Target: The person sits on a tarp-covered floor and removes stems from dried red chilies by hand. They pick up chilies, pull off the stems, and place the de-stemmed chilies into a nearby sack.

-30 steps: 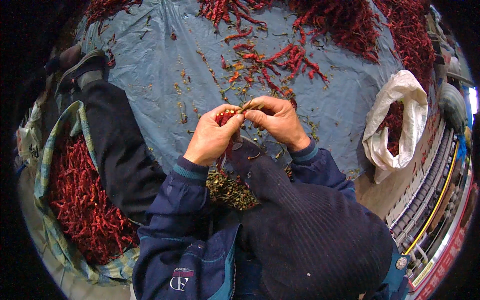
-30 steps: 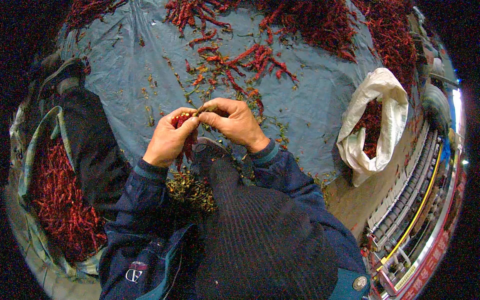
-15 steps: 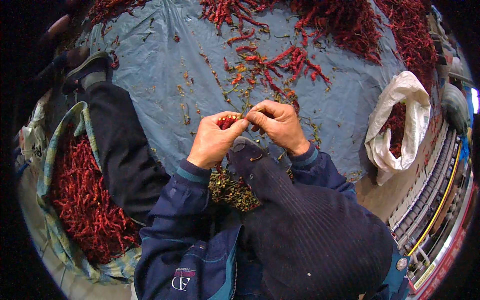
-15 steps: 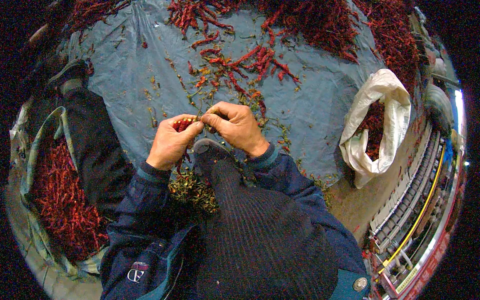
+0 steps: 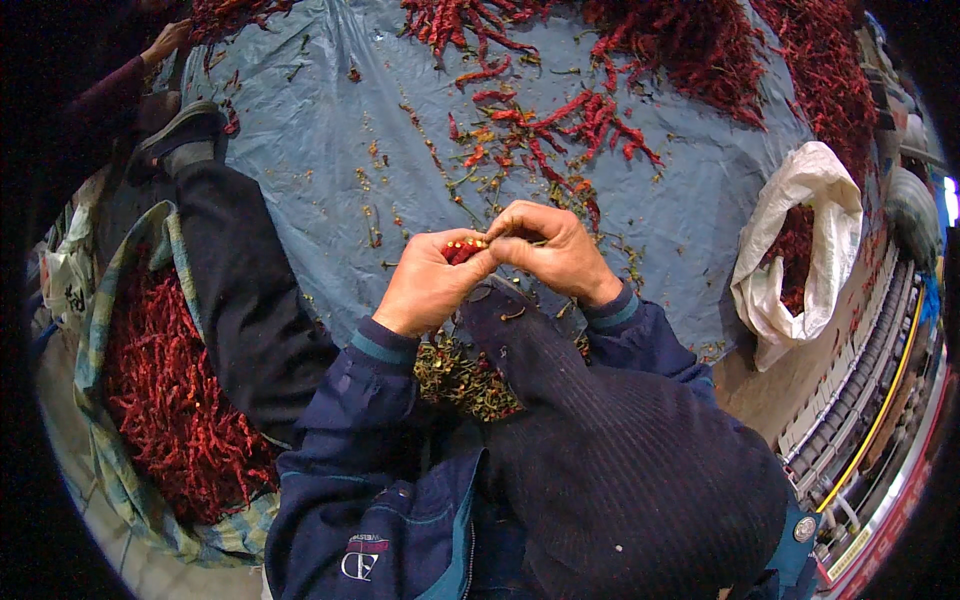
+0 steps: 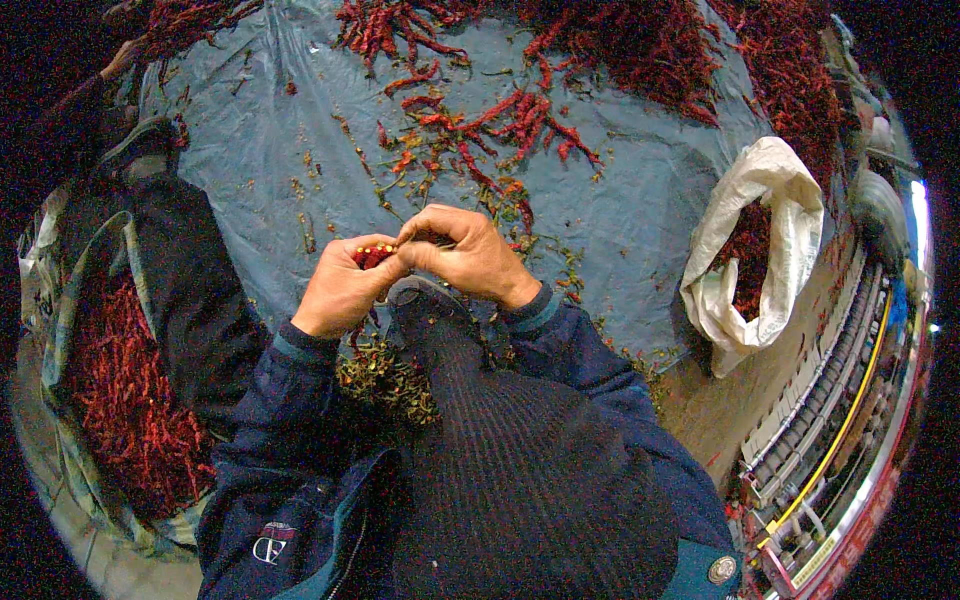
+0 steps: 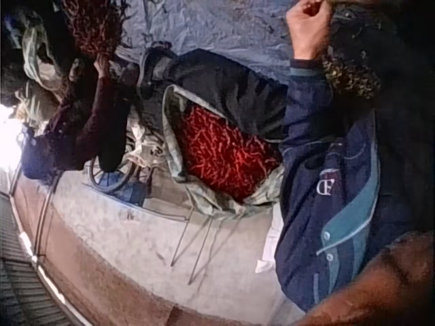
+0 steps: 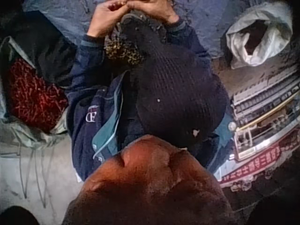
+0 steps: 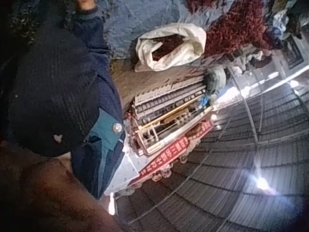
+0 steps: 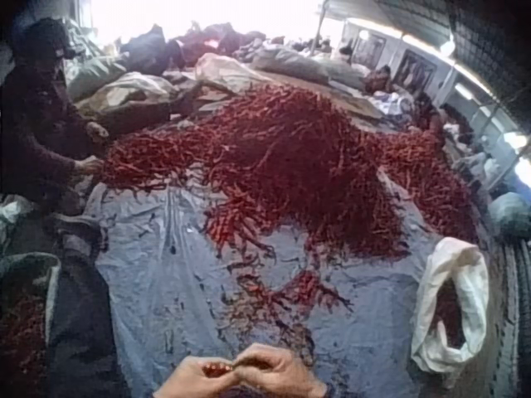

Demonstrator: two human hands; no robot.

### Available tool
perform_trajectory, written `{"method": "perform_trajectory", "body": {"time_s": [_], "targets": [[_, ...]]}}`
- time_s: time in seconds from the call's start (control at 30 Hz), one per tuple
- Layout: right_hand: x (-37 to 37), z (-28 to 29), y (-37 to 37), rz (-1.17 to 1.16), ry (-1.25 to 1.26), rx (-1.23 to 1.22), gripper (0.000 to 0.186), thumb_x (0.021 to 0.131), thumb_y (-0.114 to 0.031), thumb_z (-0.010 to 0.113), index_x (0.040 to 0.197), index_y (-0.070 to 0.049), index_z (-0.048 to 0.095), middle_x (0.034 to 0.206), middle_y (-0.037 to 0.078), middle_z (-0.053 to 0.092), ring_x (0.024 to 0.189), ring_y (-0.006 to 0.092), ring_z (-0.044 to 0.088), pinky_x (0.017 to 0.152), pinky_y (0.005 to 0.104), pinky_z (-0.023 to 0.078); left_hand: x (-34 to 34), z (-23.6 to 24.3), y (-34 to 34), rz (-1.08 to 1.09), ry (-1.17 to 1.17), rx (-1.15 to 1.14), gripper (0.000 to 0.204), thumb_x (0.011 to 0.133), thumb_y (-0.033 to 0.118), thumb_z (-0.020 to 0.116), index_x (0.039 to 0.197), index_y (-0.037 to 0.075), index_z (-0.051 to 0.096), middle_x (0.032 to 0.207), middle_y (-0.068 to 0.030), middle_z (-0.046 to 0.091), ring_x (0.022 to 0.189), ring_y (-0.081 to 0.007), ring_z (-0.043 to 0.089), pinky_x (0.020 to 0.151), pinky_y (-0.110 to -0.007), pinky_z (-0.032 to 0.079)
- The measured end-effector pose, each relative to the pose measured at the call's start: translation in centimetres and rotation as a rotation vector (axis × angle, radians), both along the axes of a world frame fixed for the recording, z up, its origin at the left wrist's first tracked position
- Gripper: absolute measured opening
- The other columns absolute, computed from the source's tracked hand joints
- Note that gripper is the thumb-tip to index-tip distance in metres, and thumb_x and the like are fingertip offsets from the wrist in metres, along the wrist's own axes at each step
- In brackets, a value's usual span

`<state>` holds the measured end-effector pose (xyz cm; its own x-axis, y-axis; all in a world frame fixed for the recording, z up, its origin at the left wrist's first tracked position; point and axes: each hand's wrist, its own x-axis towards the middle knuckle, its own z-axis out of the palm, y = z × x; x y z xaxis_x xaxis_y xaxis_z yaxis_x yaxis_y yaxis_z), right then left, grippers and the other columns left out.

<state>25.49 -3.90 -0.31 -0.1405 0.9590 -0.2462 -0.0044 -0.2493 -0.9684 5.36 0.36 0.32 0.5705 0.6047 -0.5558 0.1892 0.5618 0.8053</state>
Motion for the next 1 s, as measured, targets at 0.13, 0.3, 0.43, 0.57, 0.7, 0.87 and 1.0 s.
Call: {"method": "perform_trajectory", "body": {"time_s": [0.13, 0.3, 0.43, 0.57, 0.7, 0.87, 1.0], "targets": [[0.0, -0.4, -0.3, -0.077, -0.033, 0.045, 0.01, 0.091, -0.01, 0.071, 0.095, -0.001, 0.071, 0.086, 0.003, 0.065, 0.08, 0.0099, 0.061, 0.071, 0.026, 0.05, 0.4, -0.1, -0.3, 0.049, -0.015, 0.015, 0.017, 0.093, 0.013, 0.073, 0.105, 0.001, 0.071, 0.08, 0.0056, 0.063, 0.069, -0.0024, 0.053, 0.059, -0.021, 0.043], [-0.2, 0.3, -0.4, -0.091, -0.034, 0.008, 0.01, 0.092, -0.011, 0.07, 0.095, -0.001, 0.072, 0.085, 0.001, 0.066, 0.078, 0.0074, 0.06, 0.07, 0.0245, 0.049, 0.2, 1.1, 0.1, 0.049, 0.032, 0.031, 0.019, 0.092, 0.012, 0.073, 0.109, 0.002, 0.072, 0.078, 0.0049, 0.064, 0.068, -0.003, 0.055, 0.058, -0.021, 0.044], [0.2, -0.3, -0.4, -0.02, 0.153, -0.123, 0.011, 0.095, -0.012, 0.068, 0.095, -0.001, 0.069, 0.085, 0.002, 0.065, 0.072, 0.0081, 0.058, 0.064, 0.0239, 0.047, 0.0, 1.1, 0.1, 0.001, -0.018, 0.057, 0.018, 0.093, 0.011, 0.072, 0.109, 0.002, 0.072, 0.079, 0.0043, 0.065, 0.068, -0.0029, 0.055, 0.058, -0.02, 0.044], [0.0, -2.0, -1.6, -0.121, 0.674, -0.341, 0.021, 0.098, -0.021, 0.066, 0.101, -0.001, 0.067, 0.085, 0.005, 0.065, 0.072, 0.0116, 0.059, 0.062, 0.026, 0.048, -0.3, 0.6, 0.1, 0.02, -0.164, -0.079, 0.016, 0.095, 0.011, 0.069, 0.109, 0.002, 0.07, 0.083, 0.0016, 0.068, 0.068, -0.0043, 0.055, 0.059, -0.021, 0.044], [-0.4, -3.3, -2.3, -0.174, 0.767, -0.376, 0.024, 0.098, -0.017, 0.063, 0.114, 0.0, 0.066, 0.087, 0.006, 0.068, 0.077, 0.0123, 0.064, 0.066, 0.0272, 0.052, -1.0, -0.8, -0.2, 0.213, -0.299, -0.334, 0.017, 0.097, 0.013, 0.067, 0.11, 0.003, 0.065, 0.092, -0.0018, 0.068, 0.068, -0.008, 0.056, 0.061, -0.024, 0.046], [1.2, -4.2, -0.2, 0.247, -0.473, 0.175, 0.043, 0.084, -0.023, 0.072, 0.121, -0.002, 0.065, 0.103, 0.015, 0.069, 0.097, 0.0334, 0.067, 0.088, 0.0407, 0.053, -2.7, -1.3, -1.7, 0.426, -0.241, -0.348, 0.023, 0.092, 0.013, 0.072, 0.11, 0.005, 0.061, 0.076, 0.0011, 0.057, 0.064, -0.0109, 0.054, 0.06, -0.027, 0.046], [1.8, -5.5, 5.1, -0.019, -0.692, 0.302, 0.028, 0.085, -0.025, 0.071, 0.105, -0.007, 0.071, 0.098, 0.017, 0.067, 0.093, 0.0367, 0.066, 0.08, 0.0452, 0.054, -3.3, -2.5, -2.1, 0.427, -0.221, -0.412, 0.018, 0.099, 0.029, 0.065, 0.097, 0.014, 0.056, 0.07, 0.0069, 0.04, 0.056, -0.0067, 0.036, 0.053, -0.025, 0.034]]}}
